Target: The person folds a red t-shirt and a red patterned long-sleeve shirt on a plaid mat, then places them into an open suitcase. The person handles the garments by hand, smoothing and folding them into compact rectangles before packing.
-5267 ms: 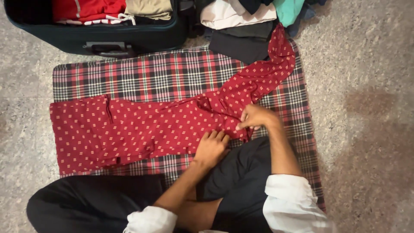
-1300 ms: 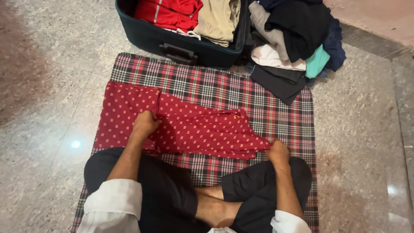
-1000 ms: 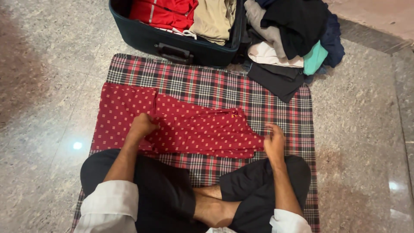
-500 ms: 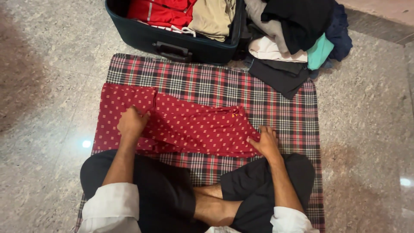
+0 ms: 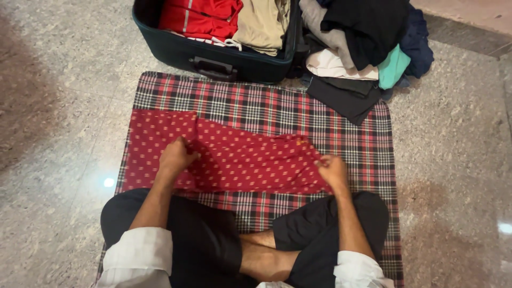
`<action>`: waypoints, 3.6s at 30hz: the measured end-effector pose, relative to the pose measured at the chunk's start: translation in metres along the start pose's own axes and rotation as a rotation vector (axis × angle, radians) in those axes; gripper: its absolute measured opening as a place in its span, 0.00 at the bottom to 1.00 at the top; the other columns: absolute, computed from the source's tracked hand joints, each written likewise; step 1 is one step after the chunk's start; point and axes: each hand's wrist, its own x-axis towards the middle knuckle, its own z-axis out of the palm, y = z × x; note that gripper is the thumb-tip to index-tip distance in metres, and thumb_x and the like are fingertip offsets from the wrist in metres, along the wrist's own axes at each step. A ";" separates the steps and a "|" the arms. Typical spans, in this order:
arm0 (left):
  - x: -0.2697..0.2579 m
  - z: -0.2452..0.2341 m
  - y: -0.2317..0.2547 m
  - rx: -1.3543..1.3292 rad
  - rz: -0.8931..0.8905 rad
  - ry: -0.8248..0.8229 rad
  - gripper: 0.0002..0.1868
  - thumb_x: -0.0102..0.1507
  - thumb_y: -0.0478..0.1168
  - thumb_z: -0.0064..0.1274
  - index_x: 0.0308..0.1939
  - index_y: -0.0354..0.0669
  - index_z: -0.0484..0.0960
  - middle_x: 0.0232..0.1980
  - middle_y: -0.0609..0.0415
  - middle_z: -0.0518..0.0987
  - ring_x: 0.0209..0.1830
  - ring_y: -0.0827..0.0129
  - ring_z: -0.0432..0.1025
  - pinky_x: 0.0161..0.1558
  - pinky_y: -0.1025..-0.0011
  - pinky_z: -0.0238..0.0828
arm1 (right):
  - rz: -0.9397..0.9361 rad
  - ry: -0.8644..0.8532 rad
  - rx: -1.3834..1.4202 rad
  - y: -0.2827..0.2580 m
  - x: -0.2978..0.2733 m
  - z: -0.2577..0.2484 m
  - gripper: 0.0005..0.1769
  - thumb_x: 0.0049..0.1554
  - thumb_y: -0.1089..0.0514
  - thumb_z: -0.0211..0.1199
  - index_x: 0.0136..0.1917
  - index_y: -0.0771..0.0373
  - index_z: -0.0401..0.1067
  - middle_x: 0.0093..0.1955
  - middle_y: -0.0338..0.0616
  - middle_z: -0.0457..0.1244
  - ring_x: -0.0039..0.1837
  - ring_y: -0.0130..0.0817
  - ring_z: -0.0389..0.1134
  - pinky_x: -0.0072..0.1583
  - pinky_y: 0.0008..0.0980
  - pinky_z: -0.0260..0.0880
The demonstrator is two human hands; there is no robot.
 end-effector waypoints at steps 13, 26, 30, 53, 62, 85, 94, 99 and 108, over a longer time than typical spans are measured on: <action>-0.004 -0.007 0.019 -0.125 0.110 -0.040 0.27 0.58 0.51 0.67 0.53 0.36 0.78 0.46 0.44 0.84 0.47 0.52 0.80 0.49 0.57 0.77 | -0.085 -0.171 -0.339 -0.038 -0.006 -0.092 0.20 0.54 0.49 0.73 0.50 0.69 0.77 0.45 0.58 0.72 0.49 0.51 0.75 0.51 0.44 0.74; -0.014 -0.015 0.030 -0.068 0.169 -0.127 0.28 0.61 0.50 0.63 0.57 0.35 0.76 0.46 0.39 0.84 0.48 0.50 0.80 0.50 0.56 0.76 | -0.143 0.010 0.212 -0.068 -0.050 -0.021 0.18 0.61 0.54 0.65 0.58 0.68 0.77 0.47 0.50 0.74 0.46 0.33 0.74 0.47 0.30 0.74; -0.015 -0.016 0.031 -0.015 0.131 -0.192 0.26 0.63 0.51 0.61 0.55 0.35 0.79 0.47 0.39 0.85 0.48 0.51 0.81 0.51 0.56 0.77 | -0.048 -0.134 0.242 -0.021 -0.038 0.017 0.29 0.56 0.48 0.71 0.61 0.72 0.71 0.47 0.49 0.72 0.47 0.30 0.74 0.49 0.28 0.74; -0.051 0.006 0.096 -1.005 0.232 -0.466 0.40 0.60 0.65 0.52 0.65 0.37 0.73 0.58 0.41 0.84 0.54 0.57 0.81 0.51 0.60 0.81 | -0.284 0.014 0.361 -0.116 -0.067 -0.068 0.09 0.63 0.63 0.62 0.50 0.70 0.81 0.48 0.46 0.71 0.40 0.31 0.69 0.42 0.28 0.67; -0.033 0.035 0.087 -1.194 -0.207 -0.514 0.37 0.65 0.52 0.50 0.73 0.34 0.62 0.68 0.37 0.75 0.67 0.52 0.74 0.65 0.53 0.74 | -0.332 -0.312 0.613 -0.163 -0.089 -0.036 0.15 0.65 0.56 0.55 0.54 0.70 0.77 0.43 0.46 0.72 0.46 0.28 0.73 0.51 0.29 0.74; -0.022 0.031 0.077 -0.976 -0.162 -0.411 0.32 0.60 0.52 0.58 0.63 0.38 0.76 0.60 0.38 0.82 0.59 0.52 0.78 0.58 0.58 0.78 | -0.431 -0.084 0.508 -0.078 -0.054 0.052 0.14 0.61 0.61 0.60 0.36 0.68 0.79 0.35 0.41 0.70 0.36 0.22 0.71 0.39 0.24 0.69; -0.051 0.054 0.130 -1.402 -0.013 -0.750 0.41 0.67 0.63 0.44 0.76 0.44 0.57 0.76 0.47 0.62 0.78 0.56 0.56 0.73 0.50 0.58 | -0.012 -0.053 0.441 -0.085 -0.041 0.037 0.25 0.66 0.45 0.55 0.40 0.66 0.79 0.27 0.43 0.65 0.29 0.27 0.64 0.34 0.29 0.61; -0.035 0.060 0.101 -1.475 -0.199 -0.597 0.35 0.65 0.57 0.48 0.70 0.42 0.67 0.69 0.47 0.73 0.69 0.56 0.68 0.66 0.51 0.69 | -0.065 -0.088 0.446 -0.082 -0.041 0.035 0.26 0.67 0.44 0.53 0.41 0.64 0.80 0.27 0.41 0.66 0.30 0.25 0.65 0.35 0.28 0.63; -0.022 0.091 0.067 -1.037 -0.356 -0.153 0.30 0.62 0.46 0.61 0.59 0.26 0.74 0.53 0.37 0.82 0.52 0.53 0.79 0.55 0.58 0.78 | -0.268 -0.279 0.358 -0.083 -0.049 0.053 0.21 0.61 0.44 0.63 0.45 0.67 0.79 0.36 0.44 0.71 0.37 0.29 0.71 0.41 0.29 0.71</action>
